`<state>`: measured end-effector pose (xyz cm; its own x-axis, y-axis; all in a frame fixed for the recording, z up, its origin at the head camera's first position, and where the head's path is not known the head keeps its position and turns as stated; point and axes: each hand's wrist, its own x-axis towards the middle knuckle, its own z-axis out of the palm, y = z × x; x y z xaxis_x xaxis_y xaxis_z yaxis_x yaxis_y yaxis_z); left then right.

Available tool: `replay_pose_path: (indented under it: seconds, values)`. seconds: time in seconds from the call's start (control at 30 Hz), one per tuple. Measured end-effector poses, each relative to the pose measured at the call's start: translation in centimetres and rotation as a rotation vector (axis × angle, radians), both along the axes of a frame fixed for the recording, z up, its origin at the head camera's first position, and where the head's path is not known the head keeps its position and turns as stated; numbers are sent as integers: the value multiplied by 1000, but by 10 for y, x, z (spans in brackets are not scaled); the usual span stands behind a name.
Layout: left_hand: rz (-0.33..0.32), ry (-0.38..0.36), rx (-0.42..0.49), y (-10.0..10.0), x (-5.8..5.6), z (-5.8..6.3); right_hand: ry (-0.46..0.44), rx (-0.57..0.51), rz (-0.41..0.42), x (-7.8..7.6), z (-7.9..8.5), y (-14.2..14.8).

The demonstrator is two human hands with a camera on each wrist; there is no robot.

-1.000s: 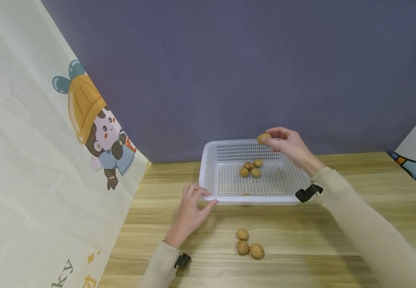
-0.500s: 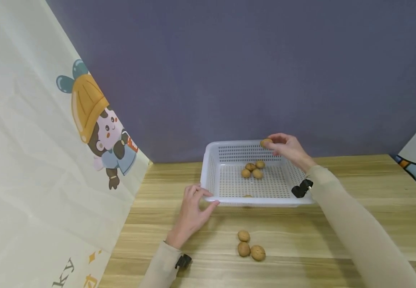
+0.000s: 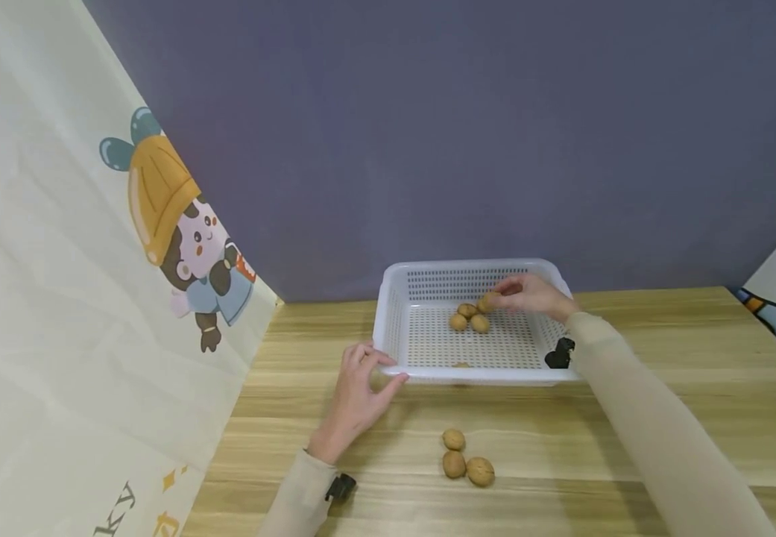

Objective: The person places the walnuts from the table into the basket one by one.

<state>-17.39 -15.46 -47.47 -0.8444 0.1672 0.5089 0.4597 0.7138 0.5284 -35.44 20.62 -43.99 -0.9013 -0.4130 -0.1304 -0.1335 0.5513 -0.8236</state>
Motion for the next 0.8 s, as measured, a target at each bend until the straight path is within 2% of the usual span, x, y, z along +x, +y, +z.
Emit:
replay_pose_path:
  seconds: [0.1, 0.23, 0.4, 0.5, 0.63, 0.8]
  values:
    - [-4, 12, -3, 0, 0, 1, -1, 101, 29, -1, 0, -1]
    - [-4, 37, -27, -1, 0, 1, -23, 169, 47, -1, -2, -1]
    - [1, 110, -101, 0, 2, 1, -31, 169, 79, -5, -7, -1]
    - [-17, 143, -125, 1, 3, 1, -37, 176, 91, -6, -11, -3]
    - [-28, 138, -157, 2, 4, 2, -47, 196, 75, -7, -12, -7]
    - [1, 130, -174, 5, 3, 2, -55, 206, 73, -8, -9, -8]
